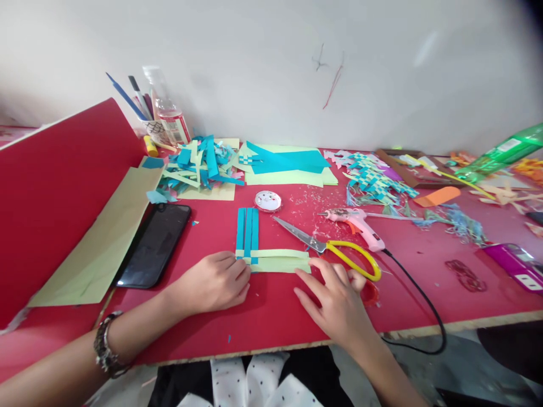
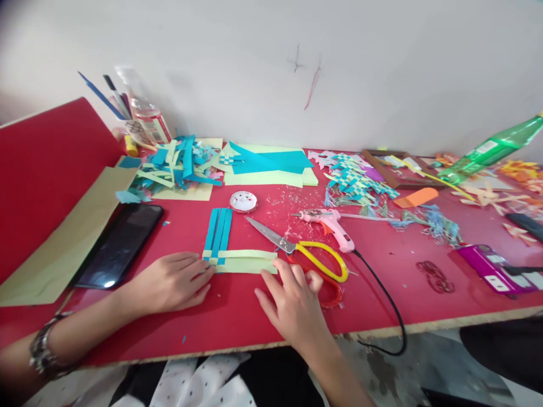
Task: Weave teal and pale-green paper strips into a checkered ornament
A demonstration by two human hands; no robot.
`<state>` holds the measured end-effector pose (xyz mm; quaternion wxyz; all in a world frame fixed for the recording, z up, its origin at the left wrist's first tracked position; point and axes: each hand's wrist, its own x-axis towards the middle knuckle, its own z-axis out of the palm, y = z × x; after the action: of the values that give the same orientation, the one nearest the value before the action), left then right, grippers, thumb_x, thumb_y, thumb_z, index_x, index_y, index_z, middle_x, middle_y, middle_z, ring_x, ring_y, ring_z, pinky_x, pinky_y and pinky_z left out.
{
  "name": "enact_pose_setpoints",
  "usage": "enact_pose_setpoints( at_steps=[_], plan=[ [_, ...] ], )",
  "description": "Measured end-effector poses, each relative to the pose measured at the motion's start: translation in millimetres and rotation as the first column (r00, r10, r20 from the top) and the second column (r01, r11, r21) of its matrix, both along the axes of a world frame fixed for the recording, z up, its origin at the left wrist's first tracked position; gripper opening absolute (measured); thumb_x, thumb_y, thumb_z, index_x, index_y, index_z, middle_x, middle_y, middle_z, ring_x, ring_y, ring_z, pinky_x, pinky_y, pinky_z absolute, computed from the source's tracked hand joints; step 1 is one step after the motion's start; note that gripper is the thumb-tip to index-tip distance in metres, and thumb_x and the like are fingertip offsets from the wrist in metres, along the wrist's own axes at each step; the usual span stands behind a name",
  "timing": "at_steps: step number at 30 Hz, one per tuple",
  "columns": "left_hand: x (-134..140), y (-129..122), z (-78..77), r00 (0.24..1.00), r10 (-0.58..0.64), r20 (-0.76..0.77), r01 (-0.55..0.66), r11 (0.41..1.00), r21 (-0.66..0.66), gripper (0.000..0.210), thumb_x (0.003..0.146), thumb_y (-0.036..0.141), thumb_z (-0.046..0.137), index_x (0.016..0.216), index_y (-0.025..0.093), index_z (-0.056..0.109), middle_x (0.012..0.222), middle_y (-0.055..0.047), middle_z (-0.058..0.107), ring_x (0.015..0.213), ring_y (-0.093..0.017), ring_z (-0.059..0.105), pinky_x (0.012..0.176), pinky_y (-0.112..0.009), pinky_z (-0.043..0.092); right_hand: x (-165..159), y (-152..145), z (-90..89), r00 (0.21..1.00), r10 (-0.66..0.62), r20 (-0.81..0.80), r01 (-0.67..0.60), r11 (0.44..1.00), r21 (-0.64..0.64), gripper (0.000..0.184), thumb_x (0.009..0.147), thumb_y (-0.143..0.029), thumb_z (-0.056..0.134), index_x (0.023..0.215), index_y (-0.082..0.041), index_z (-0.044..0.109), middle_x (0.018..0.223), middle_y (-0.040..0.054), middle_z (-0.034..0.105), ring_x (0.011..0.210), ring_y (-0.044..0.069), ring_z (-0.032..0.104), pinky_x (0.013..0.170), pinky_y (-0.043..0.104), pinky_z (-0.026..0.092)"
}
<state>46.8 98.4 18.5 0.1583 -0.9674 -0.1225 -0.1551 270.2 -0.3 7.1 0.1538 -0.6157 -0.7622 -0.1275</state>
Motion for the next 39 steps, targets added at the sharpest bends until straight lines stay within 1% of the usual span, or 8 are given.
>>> enact_pose_setpoints(
  at_steps=[5, 9, 11, 16, 23, 28, 33, 39],
  plan=[
    [0, -1, 0.7, 1.0, -0.008, 0.008, 0.008, 1.0, -0.001, 0.022, 0.083, 0.02, 0.039, 0.08, 0.012, 0.06, 0.069, -0.005, 0.062, 0.058, -0.015, 0.057, 0.056, -0.028, 0.046, 6, -2, 1.9, 0.998, -0.016, -0.06, 0.023, 0.993, 0.113, 0.021, 0.085, -0.03, 0.045, 0.087, -0.022, 0.064, 0.093, 0.0052, 0.061, 0.076, 0.017, 0.053, 0.069, 0.033, 0.024],
    [-1, -1, 1.0, 1.0, -0.009, 0.017, 0.009, 1.0, 0.006, 0.02, 0.083, 0.019, 0.041, 0.08, 0.012, 0.059, 0.07, -0.005, 0.063, 0.059, -0.015, 0.057, 0.058, -0.028, 0.046, 20, -1, 4.0, 0.987, -0.122, -0.107, 0.144, 0.96, 0.241, 0.016, 0.083, -0.024, 0.049, 0.071, -0.019, 0.057, 0.077, 0.0021, 0.062, 0.07, 0.014, 0.056, 0.074, 0.032, 0.026],
    [-3, -1, 0.4, 1.0, -0.01, 0.018, 0.009, 1.0, 0.019, 0.02, 0.083, 0.018, 0.041, 0.081, 0.013, 0.06, 0.069, -0.005, 0.063, 0.059, -0.014, 0.058, 0.058, -0.028, 0.046, 32, -2, 2.4, 0.979, -0.183, -0.094, 0.199, 0.96, 0.198, 0.013, 0.083, -0.028, 0.047, 0.08, -0.019, 0.056, 0.082, 0.0038, 0.063, 0.076, 0.017, 0.057, 0.076, 0.033, 0.028],
    [-7, -2, -0.5, 1.0, -0.005, 0.018, 0.005, 1.0, 0.028, 0.019, 0.083, 0.016, 0.042, 0.082, 0.012, 0.06, 0.069, -0.004, 0.063, 0.062, -0.015, 0.059, 0.059, -0.028, 0.047, 54, -7, -6.0, 0.972, -0.218, -0.084, 0.218, 0.976, -0.014, 0.039, 0.083, -0.035, 0.042, 0.117, -0.016, 0.042, 0.104, 0.0115, 0.059, 0.097, 0.024, 0.054, 0.075, 0.036, 0.036],
    [-21, -6, 2.6, 1.0, -0.001, 0.017, 0.0, 1.0, 0.027, 0.019, 0.083, 0.014, 0.042, 0.084, 0.012, 0.061, 0.07, -0.004, 0.063, 0.064, -0.015, 0.059, 0.063, -0.029, 0.049, 62, -4, -9.5, 0.968, -0.202, -0.148, 0.195, 0.979, -0.063, 0.041, 0.085, -0.024, 0.036, 0.125, -0.015, 0.035, 0.111, 0.0141, 0.054, 0.106, 0.025, 0.048, 0.083, 0.039, 0.041],
    [-32, -10, 4.2, 0.997, 0.065, 0.042, -0.061, 0.994, -0.091, 0.021, 0.084, 0.016, 0.041, 0.09, 0.015, 0.06, 0.08, -0.005, 0.064, 0.074, -0.015, 0.059, 0.068, -0.028, 0.048, 61, 2, 0.8, 0.968, -0.2, -0.152, 0.191, 0.979, -0.075, 0.038, 0.085, -0.023, 0.036, 0.122, -0.017, 0.04, 0.103, 0.0126, 0.058, 0.095, 0.024, 0.055, 0.076, 0.037, 0.046],
    [-34, -5, 2.9, 0.969, 0.232, 0.078, -0.213, 0.956, -0.202, 0.024, 0.089, 0.024, 0.037, 0.091, 0.018, 0.06, 0.086, -0.005, 0.064, 0.076, -0.015, 0.059, 0.067, -0.026, 0.048, 31, 19, 21.5, 0.943, -0.038, -0.331, -0.007, 0.991, -0.134, 0.028, 0.084, -0.022, 0.041, 0.112, -0.019, 0.047, 0.086, 0.0058, 0.062, 0.079, 0.017, 0.059, 0.07, 0.028, 0.048],
    [-30, 5, -3.2, 0.983, 0.168, -0.075, -0.18, 0.963, -0.202, 0.024, 0.086, 0.022, 0.043, 0.106, 0.021, 0.056, 0.087, -0.005, 0.061, 0.075, -0.015, 0.057, 0.066, -0.027, 0.047, -16, 44, 33.8, 0.9, 0.239, -0.364, -0.335, 0.914, -0.23, 0.039, 0.084, -0.011, 0.038, 0.122, -0.019, 0.04, 0.104, 0.0068, 0.06, 0.096, 0.017, 0.056, 0.081, 0.031, 0.047]
  ],
)
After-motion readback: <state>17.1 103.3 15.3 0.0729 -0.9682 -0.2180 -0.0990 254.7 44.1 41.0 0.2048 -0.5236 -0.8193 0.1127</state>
